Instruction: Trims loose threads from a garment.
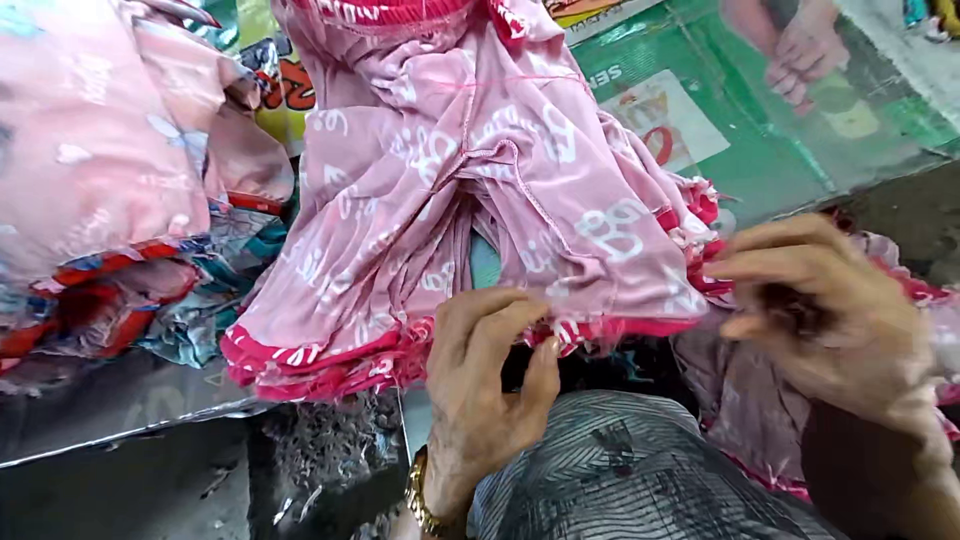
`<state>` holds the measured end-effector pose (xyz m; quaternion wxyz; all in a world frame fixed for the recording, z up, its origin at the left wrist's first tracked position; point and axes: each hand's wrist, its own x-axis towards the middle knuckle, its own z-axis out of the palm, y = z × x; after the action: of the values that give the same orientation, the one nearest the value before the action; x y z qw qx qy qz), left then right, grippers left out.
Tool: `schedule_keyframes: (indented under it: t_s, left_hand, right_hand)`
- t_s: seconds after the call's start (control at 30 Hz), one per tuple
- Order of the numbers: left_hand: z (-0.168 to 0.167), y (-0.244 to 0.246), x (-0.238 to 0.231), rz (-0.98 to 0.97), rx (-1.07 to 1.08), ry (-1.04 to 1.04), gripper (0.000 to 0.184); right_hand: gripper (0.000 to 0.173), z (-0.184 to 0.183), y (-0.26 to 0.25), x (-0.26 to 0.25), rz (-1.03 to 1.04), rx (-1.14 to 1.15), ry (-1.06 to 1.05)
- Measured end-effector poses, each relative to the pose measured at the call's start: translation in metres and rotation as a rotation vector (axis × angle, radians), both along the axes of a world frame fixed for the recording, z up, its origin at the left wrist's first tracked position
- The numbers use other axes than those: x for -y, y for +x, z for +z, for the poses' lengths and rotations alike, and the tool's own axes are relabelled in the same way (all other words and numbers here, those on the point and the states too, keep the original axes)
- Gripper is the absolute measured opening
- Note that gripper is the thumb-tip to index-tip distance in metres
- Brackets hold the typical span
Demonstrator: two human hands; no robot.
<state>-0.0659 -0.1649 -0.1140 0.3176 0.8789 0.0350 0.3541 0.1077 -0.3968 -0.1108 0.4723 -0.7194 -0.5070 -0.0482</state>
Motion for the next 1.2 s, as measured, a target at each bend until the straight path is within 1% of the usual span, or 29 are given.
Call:
schedule_keyframes:
  t_s: [0.07, 0.1, 0.17, 0.23, 0.27, 0.3, 0.37, 0.4, 0.43, 0.53, 0.6, 0.67, 0.73, 0.8, 0.83, 0.9, 0.97, 1.0, 1.03, 1.1, 1.2]
  left_hand:
    - [0.009, 0.003, 0.009, 0.021, 0.101, -0.001, 0.018]
    - [0.012, 0.006, 0.015, 0.030, 0.115, 0.019, 0.020]
    - [0.015, 0.013, 0.025, 0.057, 0.060, 0.063, 0.031]
    - [0.011, 0.021, 0.033, 0.104, -0.032, 0.119, 0.042]
    - [0.005, 0.025, 0.035, 0.126, -0.063, 0.172, 0.042]
    - [-0.002, 0.028, 0.035, 0.139, -0.085, 0.228, 0.038]
    - [-0.016, 0.028, 0.033, 0.127, -0.084, 0.304, 0.024]
    - [-0.021, 0.026, 0.031, 0.107, -0.066, 0.332, 0.019]
    - [-0.025, 0.022, 0.030, 0.093, -0.040, 0.353, 0.015]
    - [-0.032, 0.009, 0.026, 0.080, 0.001, 0.385, 0.011]
    - [-0.035, 0.002, 0.026, 0.084, 0.014, 0.366, 0.011]
    - [-0.033, -0.002, 0.027, 0.092, 0.060, 0.329, 0.015]
    - [-0.020, 0.001, 0.021, 0.120, 0.098, 0.331, 0.018]
    - [0.000, 0.011, 0.008, 0.123, 0.106, 0.327, 0.017]
    - [0.010, 0.020, 0.001, 0.090, 0.092, 0.306, 0.021]
    - [0.030, 0.044, -0.015, 0.025, -0.015, 0.273, 0.031]
    - [0.043, 0.068, -0.033, 0.007, -0.263, 0.278, 0.046]
    - [0.043, 0.081, -0.044, 0.014, -0.379, 0.287, 0.052]
    - [0.038, 0.098, -0.057, 0.028, -0.435, 0.312, 0.055]
    - [0.027, 0.126, -0.080, 0.061, -0.469, 0.397, 0.057]
    - [0.022, 0.144, -0.104, 0.053, -0.504, 0.443, 0.057]
  right_hand:
    - [0.027, 0.013, -0.001, 0.000, -0.009, -0.023, 0.146]
    - [0.027, 0.019, -0.003, -0.004, -0.006, -0.034, 0.228]
    - [0.025, 0.030, -0.010, -0.018, 0.047, -0.083, 0.323]
    - [0.023, 0.038, -0.016, -0.035, 0.159, -0.115, 0.287]
    - [0.025, 0.039, -0.016, -0.045, 0.229, -0.128, 0.237]
    - [0.033, 0.036, -0.014, -0.054, 0.291, -0.136, 0.167]
    - [0.056, 0.023, -0.007, -0.070, 0.343, -0.162, 0.025]
    - [0.060, 0.017, -0.002, -0.076, 0.354, -0.191, -0.016]
    - [0.057, 0.012, 0.003, -0.079, 0.372, -0.238, -0.024]
    - [0.048, 0.010, 0.009, -0.078, 0.442, -0.378, 0.042]
    - [0.042, 0.010, 0.009, -0.075, 0.480, -0.406, 0.071]
    - [0.040, 0.011, 0.010, -0.072, 0.504, -0.419, 0.102]
    - [0.040, 0.018, 0.012, -0.070, 0.454, -0.377, 0.124]
    - [0.034, 0.029, 0.012, -0.068, 0.333, -0.248, 0.065]
    - [0.029, 0.032, 0.012, -0.068, 0.287, -0.174, 0.037]
    - [0.022, 0.032, 0.016, -0.073, 0.227, -0.004, -0.016]
    - [0.017, 0.027, 0.024, -0.087, 0.192, 0.151, -0.062]
    - [0.016, 0.023, 0.028, -0.095, 0.187, 0.212, -0.094]
    - [0.017, 0.020, 0.033, -0.106, 0.189, 0.257, -0.132]
    - [0.020, 0.015, 0.043, -0.128, 0.208, 0.282, -0.188]
    - [0.024, 0.013, 0.054, -0.152, 0.211, 0.188, -0.216]
